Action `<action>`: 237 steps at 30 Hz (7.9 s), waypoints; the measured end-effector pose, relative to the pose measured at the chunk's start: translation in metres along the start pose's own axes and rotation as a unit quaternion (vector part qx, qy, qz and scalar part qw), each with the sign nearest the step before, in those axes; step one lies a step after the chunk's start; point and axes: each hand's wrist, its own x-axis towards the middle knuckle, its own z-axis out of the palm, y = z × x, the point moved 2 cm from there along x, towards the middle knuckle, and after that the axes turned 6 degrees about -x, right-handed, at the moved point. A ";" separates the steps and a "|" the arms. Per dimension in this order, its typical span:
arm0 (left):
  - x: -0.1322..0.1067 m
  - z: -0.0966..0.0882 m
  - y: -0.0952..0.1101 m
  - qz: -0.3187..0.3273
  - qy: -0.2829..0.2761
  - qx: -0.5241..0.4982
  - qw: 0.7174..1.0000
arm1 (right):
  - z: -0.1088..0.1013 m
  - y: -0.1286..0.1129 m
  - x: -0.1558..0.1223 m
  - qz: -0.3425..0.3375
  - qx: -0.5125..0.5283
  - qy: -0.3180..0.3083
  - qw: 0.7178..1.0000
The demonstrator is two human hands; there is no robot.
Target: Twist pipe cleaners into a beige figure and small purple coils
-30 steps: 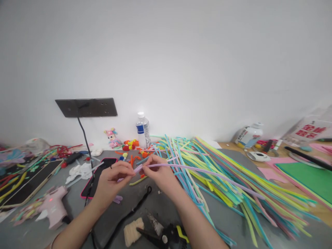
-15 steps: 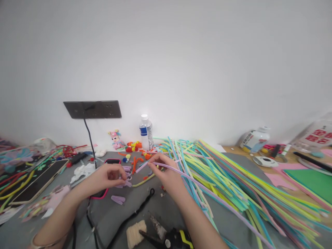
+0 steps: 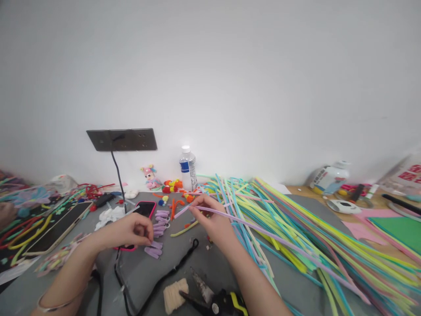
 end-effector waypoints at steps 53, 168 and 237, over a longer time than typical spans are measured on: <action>0.024 0.072 0.043 0.160 0.297 -0.358 0.871 | -0.002 -0.017 -0.004 -0.191 0.002 -0.010 0.981; 0.019 0.062 0.042 0.142 0.299 -0.389 0.860 | 0.008 -0.013 -0.008 -0.083 0.087 -0.049 0.992; 0.024 0.075 0.042 0.090 0.049 -0.541 0.835 | 0.003 -0.015 -0.008 -0.032 0.108 -0.131 0.985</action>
